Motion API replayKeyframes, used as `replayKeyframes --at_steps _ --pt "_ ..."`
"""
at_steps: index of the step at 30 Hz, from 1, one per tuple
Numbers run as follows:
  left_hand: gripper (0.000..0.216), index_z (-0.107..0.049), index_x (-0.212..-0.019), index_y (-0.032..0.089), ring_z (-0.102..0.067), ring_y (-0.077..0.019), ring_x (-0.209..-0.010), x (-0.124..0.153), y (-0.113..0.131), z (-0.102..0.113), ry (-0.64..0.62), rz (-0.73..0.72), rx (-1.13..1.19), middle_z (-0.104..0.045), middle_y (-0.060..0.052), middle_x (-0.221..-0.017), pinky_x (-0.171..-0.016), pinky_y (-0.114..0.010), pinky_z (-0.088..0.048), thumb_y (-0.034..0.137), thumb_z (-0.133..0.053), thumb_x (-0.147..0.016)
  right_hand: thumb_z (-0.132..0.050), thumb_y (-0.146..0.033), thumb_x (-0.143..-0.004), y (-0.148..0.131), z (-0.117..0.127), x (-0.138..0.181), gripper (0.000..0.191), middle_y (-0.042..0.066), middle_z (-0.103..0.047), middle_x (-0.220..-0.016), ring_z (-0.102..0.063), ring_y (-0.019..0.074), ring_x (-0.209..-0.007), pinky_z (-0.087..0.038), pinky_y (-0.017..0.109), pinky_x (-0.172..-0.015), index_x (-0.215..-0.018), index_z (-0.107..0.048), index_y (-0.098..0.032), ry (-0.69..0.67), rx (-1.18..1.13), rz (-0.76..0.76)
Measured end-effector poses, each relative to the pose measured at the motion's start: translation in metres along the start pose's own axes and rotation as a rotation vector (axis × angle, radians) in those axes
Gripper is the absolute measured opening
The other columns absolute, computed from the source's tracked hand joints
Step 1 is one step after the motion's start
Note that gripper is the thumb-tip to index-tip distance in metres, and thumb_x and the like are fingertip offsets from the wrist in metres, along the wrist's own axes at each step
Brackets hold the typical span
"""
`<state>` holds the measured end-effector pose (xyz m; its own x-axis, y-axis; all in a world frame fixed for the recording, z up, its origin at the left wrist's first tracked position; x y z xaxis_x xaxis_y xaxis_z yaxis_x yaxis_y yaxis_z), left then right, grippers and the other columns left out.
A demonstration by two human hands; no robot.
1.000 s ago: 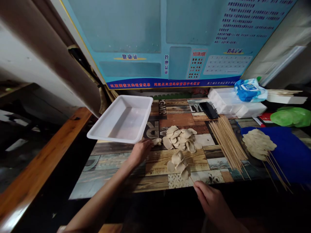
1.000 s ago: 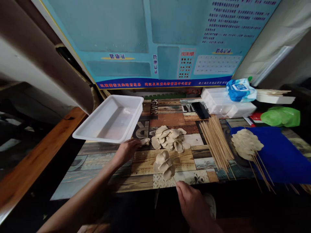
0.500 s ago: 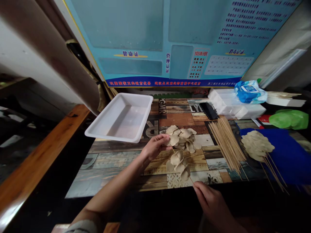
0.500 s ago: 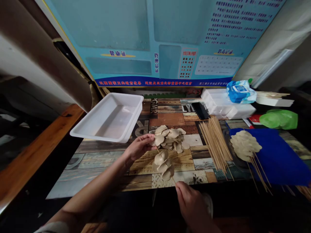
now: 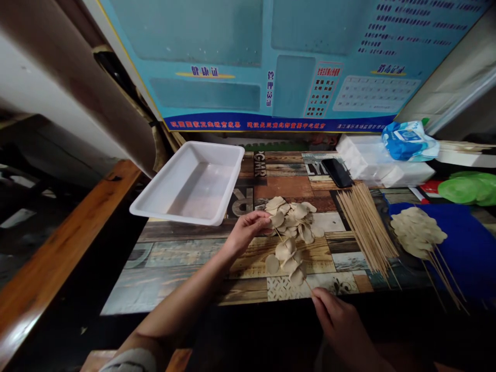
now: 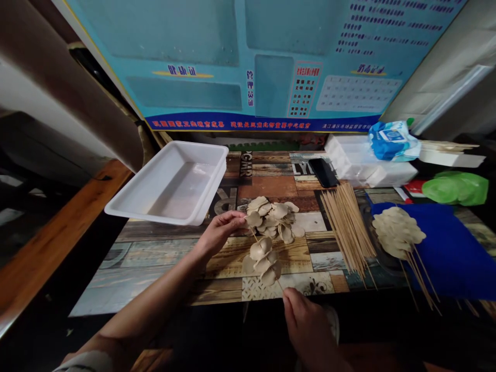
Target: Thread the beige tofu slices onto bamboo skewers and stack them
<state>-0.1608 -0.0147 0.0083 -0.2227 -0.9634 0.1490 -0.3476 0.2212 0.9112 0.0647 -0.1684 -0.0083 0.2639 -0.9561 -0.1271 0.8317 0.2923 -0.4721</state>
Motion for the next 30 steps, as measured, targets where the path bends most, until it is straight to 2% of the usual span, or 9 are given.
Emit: replayKeyframes --at_steps 3,6,13,19,22,28,30 --pt "0.023 -0.067 -0.08 0.012 -0.06 -0.0109 -0.064 0.003 -0.001 -0.003 -0.014 -0.048 -0.095 -0.065 -0.001 -0.068 -0.067 -0.025 -0.051 0.031 -0.072 -0.067 -0.029 -0.024 -0.094 0.0 -0.001 -0.001 0.029 0.004 -0.072 -0.08 -0.069 0.0165 -0.069 -0.054 0.026 -0.061 -0.091 -0.058 -0.02 0.011 0.016 0.007" --pt "0.024 -0.067 -0.082 0.013 -0.06 -0.0112 -0.065 0.003 -0.004 -0.004 0.01 -0.059 -0.035 -0.066 0.0 -0.07 -0.067 -0.026 -0.052 0.031 -0.072 -0.067 -0.029 -0.025 -0.094 0.001 0.0 -0.002 0.03 0.004 -0.072 -0.082 -0.07 0.0164 -0.071 -0.054 0.025 -0.061 -0.091 -0.058 -0.02 0.047 0.03 0.045" --pt "0.026 -0.064 -0.081 0.012 -0.062 -0.0104 -0.063 -0.001 -0.009 0.0 0.01 0.17 0.235 -0.066 0.0 -0.073 -0.061 -0.022 -0.054 0.018 -0.078 -0.059 -0.028 -0.024 -0.095 0.002 0.003 -0.003 0.03 0.005 -0.073 -0.081 -0.07 0.0146 -0.07 -0.055 0.022 -0.061 -0.092 -0.058 -0.018 0.12 0.081 0.142" --pt "0.027 -0.062 -0.08 0.012 -0.064 -0.0123 -0.066 0.002 -0.018 -0.005 0.002 0.28 0.341 -0.066 -0.003 -0.074 -0.06 -0.022 -0.054 0.014 -0.078 -0.058 -0.028 -0.024 -0.095 0.004 0.0 -0.004 0.031 0.005 -0.073 -0.081 -0.07 0.0146 -0.069 -0.054 0.022 -0.059 -0.091 -0.058 -0.017 0.141 0.105 0.149" --pt "0.028 -0.062 -0.079 0.013 -0.063 -0.0118 -0.065 0.004 -0.021 -0.007 0.029 0.218 0.31 -0.065 -0.001 -0.072 -0.062 -0.023 -0.053 0.017 -0.079 -0.057 -0.028 -0.025 -0.095 0.008 -0.002 -0.003 0.032 0.006 -0.072 -0.081 -0.07 0.0148 -0.069 -0.053 0.022 -0.06 -0.091 -0.058 -0.017 0.136 0.107 0.137" --pt "0.025 -0.064 -0.08 0.013 -0.056 -0.009 -0.062 0.009 -0.023 -0.009 0.056 -0.094 0.021 -0.062 0.001 -0.066 -0.064 -0.023 -0.048 0.026 -0.076 -0.062 -0.028 -0.025 -0.095 0.007 -0.002 -0.002 0.032 0.004 -0.072 -0.079 -0.07 0.0154 -0.066 -0.052 0.023 -0.058 -0.091 -0.06 -0.018 0.114 0.134 0.088" --pt "0.027 -0.064 -0.082 0.013 -0.054 -0.0082 -0.061 0.011 -0.026 -0.011 0.046 -0.115 -0.031 -0.06 0.002 -0.065 -0.063 -0.021 -0.045 0.027 -0.075 -0.062 -0.028 -0.023 -0.095 0.004 -0.001 -0.004 0.033 0.005 -0.072 -0.077 -0.069 0.0151 -0.065 -0.051 0.022 -0.059 -0.089 -0.06 -0.017 0.13 0.149 0.101"
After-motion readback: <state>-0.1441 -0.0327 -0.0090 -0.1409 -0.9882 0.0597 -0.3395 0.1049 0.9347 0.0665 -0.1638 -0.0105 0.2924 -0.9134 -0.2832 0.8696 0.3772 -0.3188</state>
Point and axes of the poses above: each hand's wrist, its own x-axis away from the middle knuckle, its own z-axis out of the back of the hand, y = z × x, the point moved 1 cm from there along -x, towards the middle knuckle
